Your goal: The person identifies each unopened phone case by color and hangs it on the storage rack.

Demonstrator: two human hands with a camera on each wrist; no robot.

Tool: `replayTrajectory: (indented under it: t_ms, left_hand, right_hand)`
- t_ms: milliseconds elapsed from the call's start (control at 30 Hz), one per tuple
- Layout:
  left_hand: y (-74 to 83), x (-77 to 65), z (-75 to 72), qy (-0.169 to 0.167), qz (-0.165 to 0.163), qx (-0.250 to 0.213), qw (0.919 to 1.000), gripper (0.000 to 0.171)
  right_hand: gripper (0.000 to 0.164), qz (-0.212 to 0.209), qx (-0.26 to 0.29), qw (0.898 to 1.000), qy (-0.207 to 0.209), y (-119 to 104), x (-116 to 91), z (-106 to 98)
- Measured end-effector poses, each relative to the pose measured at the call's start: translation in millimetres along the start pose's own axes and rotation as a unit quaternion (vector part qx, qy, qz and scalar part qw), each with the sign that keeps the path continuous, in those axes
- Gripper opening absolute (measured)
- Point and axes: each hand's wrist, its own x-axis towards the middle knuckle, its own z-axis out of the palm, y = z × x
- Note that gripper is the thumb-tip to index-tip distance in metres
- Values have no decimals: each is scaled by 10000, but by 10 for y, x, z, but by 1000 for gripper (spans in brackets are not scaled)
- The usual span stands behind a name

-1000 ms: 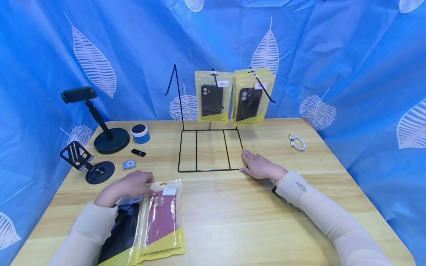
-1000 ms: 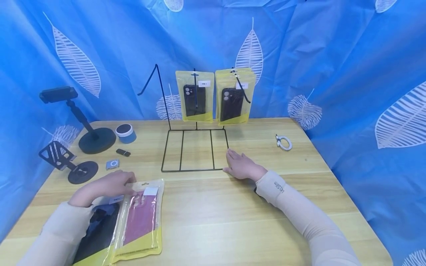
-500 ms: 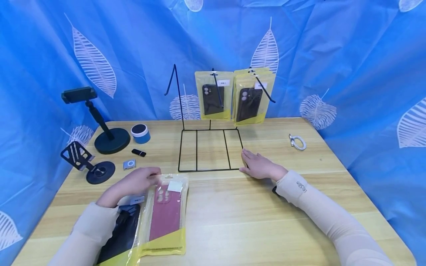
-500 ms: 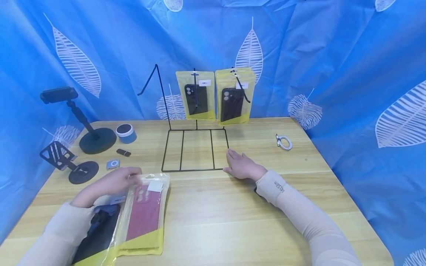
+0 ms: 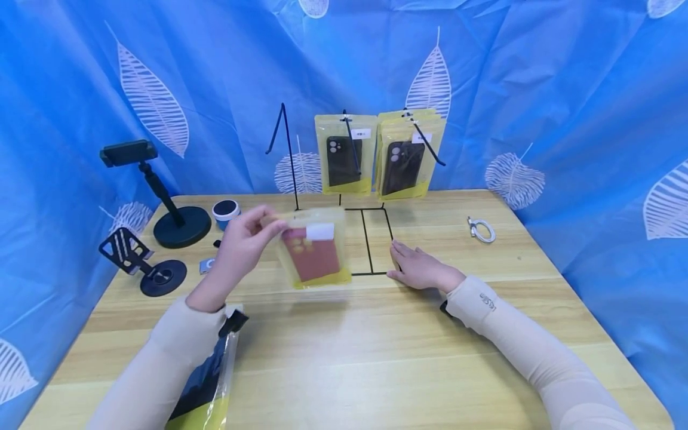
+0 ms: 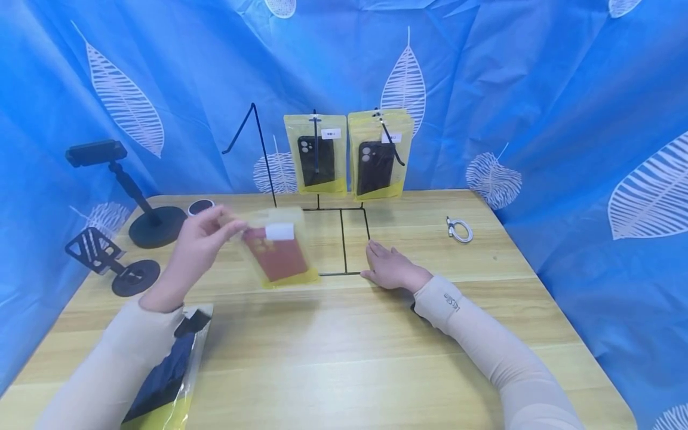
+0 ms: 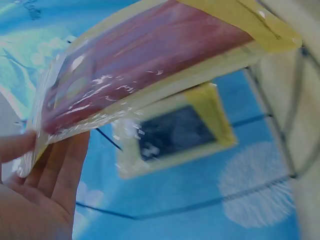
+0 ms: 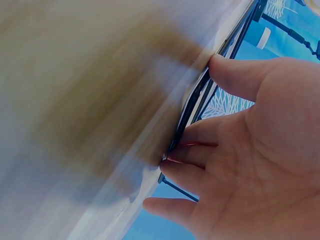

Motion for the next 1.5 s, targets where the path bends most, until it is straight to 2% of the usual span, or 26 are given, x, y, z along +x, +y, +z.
replayTrajectory:
  t_ms: [100,200,300,433,600,800,1100,1367,1500]
  left_hand:
    - [174,170,97,173,446,-464,9978,19]
    - [320,299,213,162,682,-777,9945,16]
    - [420,396,337,196,838,-838,9928,16]
    - [466,501,481,287,1030,-680,9919,15]
    - [450,590,606,353,972,-638,9926,16]
    - [425,661,689,525,951,-586,9924,16]
    - [314,800,724,726,648,-205,9950,18]
    - [278,952,762,927,611,173,9937,20]
    - [278,1045,774,1046,334,311,9935,22]
  right_hand:
    - [74,-15,-30,10000,35,3,7,-5]
    - [75,-46,-56,10000,44,3,15,7]
    - [75,-68,-38,10000,53,8,18,21]
    - [76,-60,-17,10000,57,19,16,27]
    - [76,-55,-18,9999,109,17,-5,28]
    - [77,-105,3,9997,217,20,-4,42]
    - [75,-60,-46,9998,182,-20,-21,29]
    - [74,-62,-35,9996,271,2,-20,63]
    - [74,-61,-23,9995,304,0,-13,82]
